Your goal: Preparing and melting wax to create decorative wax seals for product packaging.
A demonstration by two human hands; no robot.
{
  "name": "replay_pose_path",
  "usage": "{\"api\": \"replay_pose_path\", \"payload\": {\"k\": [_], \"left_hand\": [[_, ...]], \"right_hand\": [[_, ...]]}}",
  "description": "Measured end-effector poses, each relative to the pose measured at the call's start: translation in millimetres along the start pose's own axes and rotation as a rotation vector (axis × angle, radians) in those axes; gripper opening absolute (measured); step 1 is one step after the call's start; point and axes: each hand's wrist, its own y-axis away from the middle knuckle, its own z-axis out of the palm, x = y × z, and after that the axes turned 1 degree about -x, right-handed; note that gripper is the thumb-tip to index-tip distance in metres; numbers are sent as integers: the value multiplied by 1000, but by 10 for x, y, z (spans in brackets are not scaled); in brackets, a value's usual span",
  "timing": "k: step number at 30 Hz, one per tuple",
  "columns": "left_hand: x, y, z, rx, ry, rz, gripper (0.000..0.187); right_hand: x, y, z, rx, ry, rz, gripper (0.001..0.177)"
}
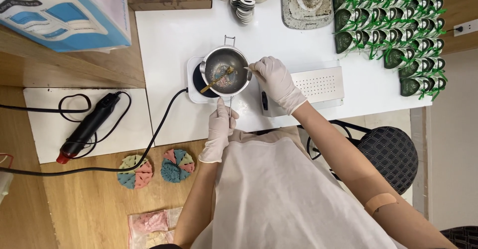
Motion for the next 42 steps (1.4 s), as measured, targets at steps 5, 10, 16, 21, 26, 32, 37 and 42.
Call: {"api": "replay_pose_path", "payload": {"k": [5, 10, 16, 21, 26, 32, 37, 42], "left_hand": [[-38, -48, -13, 3, -14, 22, 68], [-41, -38, -34, 4, -4, 6, 68], [-12, -44, -5, 19, 0, -10, 68], [-5, -27, 12, 27, 3, 1, 68], [-88, -82, -10, 21, -16, 5, 68], [6, -36, 19, 42, -6, -22, 67], [-46, -70, 7, 36, 9, -23, 68], [-15, -48, 6, 27, 31, -30, 68]], "right_hand": [[-6, 10, -7, -13, 4, -17, 13], [-12, 7, 6, 23, 4, -26, 15], [-14, -13, 7, -28, 3, -33, 12], [-3, -1, 84, 2, 69, 2, 12], [20, 11, 70, -44, 54, -13, 12], [-9, -106, -66, -48, 58, -82, 10], [39, -30, 32, -48, 97, -98, 15], [6, -100, 35, -18, 67, -72, 13]]}}
